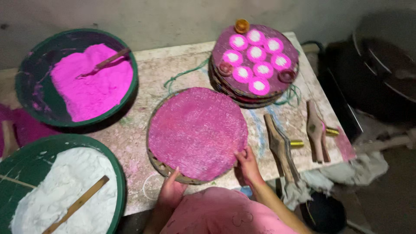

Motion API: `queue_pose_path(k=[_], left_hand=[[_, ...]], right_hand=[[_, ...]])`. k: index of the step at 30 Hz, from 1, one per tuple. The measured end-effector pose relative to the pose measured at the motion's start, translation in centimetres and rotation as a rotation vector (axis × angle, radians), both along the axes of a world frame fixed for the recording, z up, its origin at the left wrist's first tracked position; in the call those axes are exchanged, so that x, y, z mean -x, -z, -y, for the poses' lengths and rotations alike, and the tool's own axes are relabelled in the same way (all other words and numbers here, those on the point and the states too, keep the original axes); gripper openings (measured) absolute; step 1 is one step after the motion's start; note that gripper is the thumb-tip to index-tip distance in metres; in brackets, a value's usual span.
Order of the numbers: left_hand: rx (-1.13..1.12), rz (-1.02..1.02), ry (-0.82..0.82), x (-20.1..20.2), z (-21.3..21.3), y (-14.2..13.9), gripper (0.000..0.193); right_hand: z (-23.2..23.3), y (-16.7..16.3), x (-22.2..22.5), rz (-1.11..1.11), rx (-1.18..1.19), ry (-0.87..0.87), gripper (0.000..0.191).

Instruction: The person uses a wooden mold and a metal ring to press pink and white powders into circular shapes on a woven tray. They repeatedly fill the mold with white powder, press it into the pink base, and arrange the finished pieces on a tray.

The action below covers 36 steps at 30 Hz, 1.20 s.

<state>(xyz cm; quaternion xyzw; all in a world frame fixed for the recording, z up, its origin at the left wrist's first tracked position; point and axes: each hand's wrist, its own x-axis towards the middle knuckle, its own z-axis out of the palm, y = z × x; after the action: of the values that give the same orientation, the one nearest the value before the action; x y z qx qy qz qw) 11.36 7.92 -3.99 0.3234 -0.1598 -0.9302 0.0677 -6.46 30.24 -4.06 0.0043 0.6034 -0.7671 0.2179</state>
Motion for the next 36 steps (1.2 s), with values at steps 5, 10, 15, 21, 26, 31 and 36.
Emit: queue_pose_path(k=[5,10,15,21,26,31,36], left_hand=[[-0.038,-0.114,0.022,0.0,0.8,-1.2,0.057],[0.067,-0.086,0.057,-0.3,1.1,0.0,0.059],[0.220,-0.009,0.349,-3.0,2.3,1.1,0.051],[1.639,0.542,0.661,-9.8,3.9,-0.1,0.055],[2.176,0.325,0.301,-10.9,3.4,0.0,0.022],[2.026,0.521,0.222,-11.4,1.2,-1.1,0.012],[2.093,0.289,0.115,-9.0,-0.4,-4.6,0.011]], right_hand=[[1.4,-0.3,-2.3,0.007,-0.079,-0.090,0.034],[-1.2,-3.2,-0.5,-0.328,-0.319,0.073,0.035],[-11.4,-6.9,4.7,-0.706,-0.962,0.376,0.035],[-16.2,-6.8,4.9,-0.634,-1.374,0.067,0.075],[-15.6,-5.7,2.6,-0.350,-1.561,0.012,0.073],[-17.8,-7.4,0.9,-0.494,-1.466,0.120,0.068],[-16.8,-8.0,1.9,-0.654,-0.734,0.221,0.044]])
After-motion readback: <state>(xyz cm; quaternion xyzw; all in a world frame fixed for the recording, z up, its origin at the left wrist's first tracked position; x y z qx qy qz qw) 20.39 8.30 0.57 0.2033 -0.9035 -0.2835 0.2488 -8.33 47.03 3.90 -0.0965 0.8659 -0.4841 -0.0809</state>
